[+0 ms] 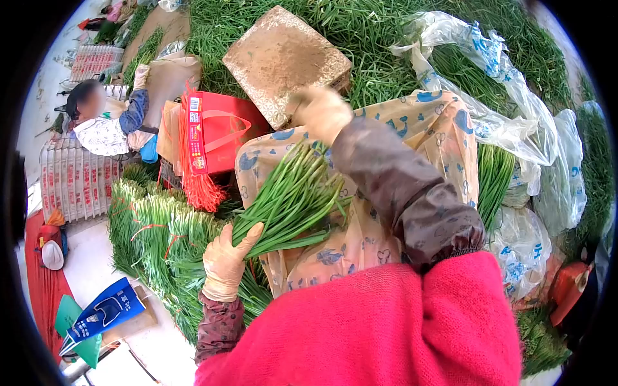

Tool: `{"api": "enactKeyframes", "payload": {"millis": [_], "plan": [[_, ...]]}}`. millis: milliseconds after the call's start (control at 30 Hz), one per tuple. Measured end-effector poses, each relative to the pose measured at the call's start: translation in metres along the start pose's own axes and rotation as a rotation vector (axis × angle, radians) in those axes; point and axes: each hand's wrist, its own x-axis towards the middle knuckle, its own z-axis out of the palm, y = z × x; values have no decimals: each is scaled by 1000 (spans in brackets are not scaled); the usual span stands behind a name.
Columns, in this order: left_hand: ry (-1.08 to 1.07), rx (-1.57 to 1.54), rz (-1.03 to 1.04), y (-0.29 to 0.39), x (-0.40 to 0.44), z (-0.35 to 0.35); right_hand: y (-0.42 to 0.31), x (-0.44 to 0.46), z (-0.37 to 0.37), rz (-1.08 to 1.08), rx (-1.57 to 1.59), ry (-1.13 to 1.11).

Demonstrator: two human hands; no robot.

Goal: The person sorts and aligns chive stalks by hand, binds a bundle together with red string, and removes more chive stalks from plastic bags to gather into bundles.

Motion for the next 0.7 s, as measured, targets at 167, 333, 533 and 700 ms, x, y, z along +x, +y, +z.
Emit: {"api": "enactKeyframes", "payload": {"millis": [167, 333, 533, 700], "plan": [[-7, -29, -26, -2, -12, 9, 0, 14, -64, -86, -417, -55], [24, -33, -44, -4, -11, 16, -15, -30, -44, -132, -699, -686], [48, 29, -109, -15, -18, 11, 10, -15, -44, -235, -518, -381], [32, 102, -218, -21, -22, 9, -13, -6, -75, 288, -140, -242]]}}
